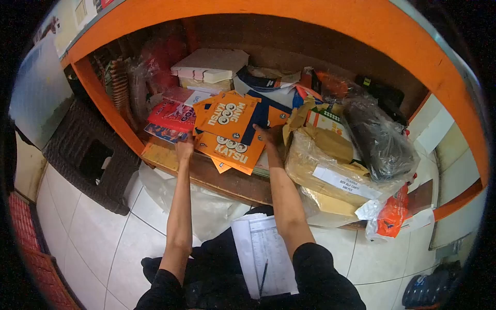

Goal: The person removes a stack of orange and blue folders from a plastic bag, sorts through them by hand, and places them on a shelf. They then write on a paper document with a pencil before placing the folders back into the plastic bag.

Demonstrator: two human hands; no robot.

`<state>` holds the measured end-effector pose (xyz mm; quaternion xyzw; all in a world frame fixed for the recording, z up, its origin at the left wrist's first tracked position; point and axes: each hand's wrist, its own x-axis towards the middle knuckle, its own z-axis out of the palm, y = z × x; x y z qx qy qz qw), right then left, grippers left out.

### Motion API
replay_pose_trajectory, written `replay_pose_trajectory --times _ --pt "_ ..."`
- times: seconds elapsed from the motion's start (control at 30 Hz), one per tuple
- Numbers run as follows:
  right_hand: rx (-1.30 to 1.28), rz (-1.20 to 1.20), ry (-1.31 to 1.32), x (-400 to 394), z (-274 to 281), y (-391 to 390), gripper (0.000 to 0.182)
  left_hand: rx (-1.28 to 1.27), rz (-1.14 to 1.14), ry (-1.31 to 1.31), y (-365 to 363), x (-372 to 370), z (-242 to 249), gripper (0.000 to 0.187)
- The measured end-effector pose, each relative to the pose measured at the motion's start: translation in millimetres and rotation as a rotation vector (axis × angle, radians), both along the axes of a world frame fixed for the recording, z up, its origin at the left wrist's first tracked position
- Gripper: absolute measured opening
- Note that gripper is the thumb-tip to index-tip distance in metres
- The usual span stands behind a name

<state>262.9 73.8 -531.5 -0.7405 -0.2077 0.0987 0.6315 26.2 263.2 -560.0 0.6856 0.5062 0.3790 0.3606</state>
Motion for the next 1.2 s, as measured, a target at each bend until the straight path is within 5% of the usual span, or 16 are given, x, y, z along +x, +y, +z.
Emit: replay_pose_trajectory --times 0.07,0.13,0.27,0.4,0.5,0.63,0.77,0.8,0.97,1.03,1.17,1.2 --pt "0.159 0.085 0.131 17 -32 10 0.077 0.258 -0.075 0.435 39 3 -34 0.092" --pt "0.248 0.152 0.186 19 -41 8 0.073 0.36 -0.121 0.553 47 18 -40 0.093" --pt "0.297 0.254 0.195 14 -38 -14 0.066 0.24 -0.16 0.376 41 56 -43 0.081" --pt "0.123 0.326 0.188 -19 1 -31 0.062 -0.296 -0.487 0.307 -6 25 56 0.055" --pt "0.158 0.362 0.158 -19 -12 -38 0.054 -0.307 -0.701 -0.148 2 0 22 0.048" --pt "0.323 0.556 0.168 -38 -21 -54 0.047 -0.976 -0.678 -0.223 -4 -56 8 0.047" --pt "0.031 0.656 0.16 -64 -17 -51 0.054 -0.841 -0.575 -0.582 -36 -95 -14 0.053" --pt "-0.003 0.636 0.169 -72 -21 -48 0.068 -0.811 -0.565 -0.623 -45 -107 -20 0.054" --pt "0.2 0.741 0.275 -134 7 -47 0.078 -0.474 -0.457 -0.747 -105 -199 -33 0.054" --pt "0.391 0.851 0.272 -167 6 -36 0.077 -0.414 -0.39 -0.655 -120 -245 -37 0.057" --pt "0.3 0.969 0.21 -226 -10 -20 0.056 -0.295 -0.194 -0.2 -126 -331 -30 0.053" --pt "0.267 0.992 0.21 -236 -23 -14 0.057 -0.259 -0.19 -0.29 -125 -340 -37 0.058"
